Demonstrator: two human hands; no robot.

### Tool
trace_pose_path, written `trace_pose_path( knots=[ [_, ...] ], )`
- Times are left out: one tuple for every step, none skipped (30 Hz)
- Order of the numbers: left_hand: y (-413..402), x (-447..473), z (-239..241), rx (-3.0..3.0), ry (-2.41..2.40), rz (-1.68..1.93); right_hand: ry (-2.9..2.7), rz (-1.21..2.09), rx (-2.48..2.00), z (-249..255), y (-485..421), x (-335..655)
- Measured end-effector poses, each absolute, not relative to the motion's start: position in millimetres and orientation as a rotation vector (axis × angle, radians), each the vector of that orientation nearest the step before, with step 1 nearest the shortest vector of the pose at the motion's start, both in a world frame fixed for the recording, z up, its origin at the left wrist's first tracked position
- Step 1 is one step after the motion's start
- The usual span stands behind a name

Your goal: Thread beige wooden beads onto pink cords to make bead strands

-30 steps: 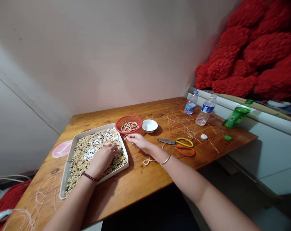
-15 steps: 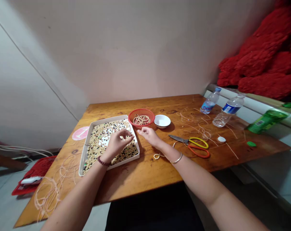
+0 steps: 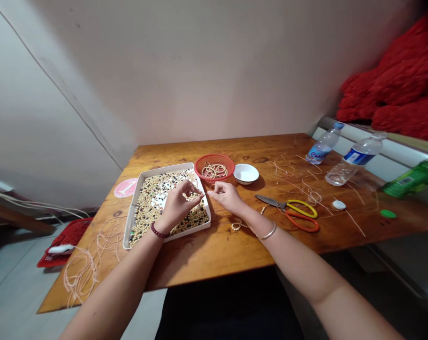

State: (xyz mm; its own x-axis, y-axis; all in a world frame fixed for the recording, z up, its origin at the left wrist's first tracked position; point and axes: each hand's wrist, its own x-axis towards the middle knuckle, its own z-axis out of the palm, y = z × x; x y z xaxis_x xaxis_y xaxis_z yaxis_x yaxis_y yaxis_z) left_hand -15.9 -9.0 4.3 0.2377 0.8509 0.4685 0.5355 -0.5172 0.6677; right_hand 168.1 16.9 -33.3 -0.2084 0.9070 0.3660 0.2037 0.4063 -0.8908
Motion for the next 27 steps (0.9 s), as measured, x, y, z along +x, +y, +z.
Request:
trace_pose_path(
  knots=[
    [-9.0, -15.8, 4.1, 2.153, 1.274, 1.176, -1.671, 0.891, -0.982, -32.4, 16.5, 168.2],
    [-9.1, -15.8, 3.9, 2.153, 1.268, 1.175, -1.671, 0.893, -0.978, -31.5, 16.1, 168.2],
    [-9.3, -15.6, 3.7, 2.148, 1.262, 1.173, -1.674, 0.894, -0.977, -30.7, 15.6, 168.3],
    [-9.6, -15.5, 3.6, 2.141, 1.255, 1.169, -1.678, 0.896, -0.977, -30.1, 15.3, 168.4],
    [-9.9, -15.4, 3.7, 2.134, 1.249, 1.165, -1.682, 0.897, -0.979, -29.7, 15.1, 168.5],
    [-10.2, -15.3, 3.8, 2.128, 1.246, 1.160, -1.683, 0.897, -0.980, -29.5, 15.0, 168.6],
    [-10.5, -15.2, 4.1, 2.126, 1.247, 1.153, -1.683, 0.896, -0.981, -29.4, 15.1, 168.7],
    [-10.8, -15.3, 4.6, 2.127, 1.254, 1.146, -1.684, 0.894, -0.982, -29.4, 15.2, 168.8],
    [-10.9, -15.4, 5.2, 2.133, 1.264, 1.137, -1.686, 0.893, -0.983, -29.5, 15.5, 168.8],
    [-11.0, -15.5, 5.8, 2.141, 1.274, 1.127, -1.690, 0.893, -0.985, -29.5, 15.8, 168.9],
    [-10.9, -15.6, 6.4, 2.152, 1.281, 1.116, -1.695, 0.896, -0.987, -29.5, 16.1, 168.9],
    [-10.7, -15.7, 6.9, 2.164, 1.284, 1.106, -1.699, 0.901, -0.988, -29.4, 16.5, 168.8],
    [-10.4, -15.7, 7.4, 2.176, 1.282, 1.098, -1.702, 0.907, -0.988, -29.2, 16.8, 168.8],
    [-9.9, -15.7, 7.7, 2.187, 1.278, 1.092, -1.704, 0.909, -0.988, -29.0, 17.0, 168.7],
    [-9.4, -15.6, 7.9, 2.197, 1.273, 1.088, -1.705, 0.908, -0.992, -28.7, 17.1, 168.5],
    [-8.8, -15.5, 8.0, 2.207, 1.269, 1.082, -1.707, 0.901, -0.999, -28.3, 17.1, 168.4],
    [-8.1, -15.4, 8.1, 2.217, 1.268, 1.081, -1.709, 0.890, -1.012, -27.9, 16.9, 168.2],
    [-7.5, -15.3, 8.2, 2.228, 1.269, 1.080, -1.712, 0.884, -1.026, -27.6, 16.8, 168.1],
    [-6.9, -15.2, 8.4, 2.244, 1.268, 1.069, -1.714, 0.881, -1.036, -27.3, 16.6, 167.9],
    [-6.4, -15.2, 8.5, 2.265, 1.266, 1.054, -1.719, 0.882, -1.039, -27.1, 16.4, 167.8],
    [-5.9, -15.3, 8.6, 2.289, 1.259, 1.030, -1.724, 0.886, -1.037, -27.0, 16.2, 167.6],
    [-5.5, -15.5, 8.5, 2.311, 1.251, 1.006, -1.730, 0.892, -1.031, -27.2, 16.2, 167.4],
    [-5.1, -15.7, 8.4, 2.331, 1.246, 0.987, -1.736, 0.899, -1.023, -27.5, 16.2, 167.1],
    [-4.7, -15.9, 8.1, 2.349, 1.241, 0.973, -1.742, 0.905, -1.015, -28.1, 16.4, 166.7],
    [-4.3, -16.3, 7.8, 2.364, 1.238, 0.965, -1.748, 0.912, -1.005, -28.8, 16.8, 166.3],
    [-3.9, -16.6, 7.3, 2.381, 1.234, 0.963, -1.754, 0.926, -0.991, -29.7, 17.2, 165.8],
    [-3.5, -17.0, 6.8, 2.401, 1.230, 0.959, -1.760, 0.948, -0.973, -30.6, 17.7, 165.2]
  ],
)
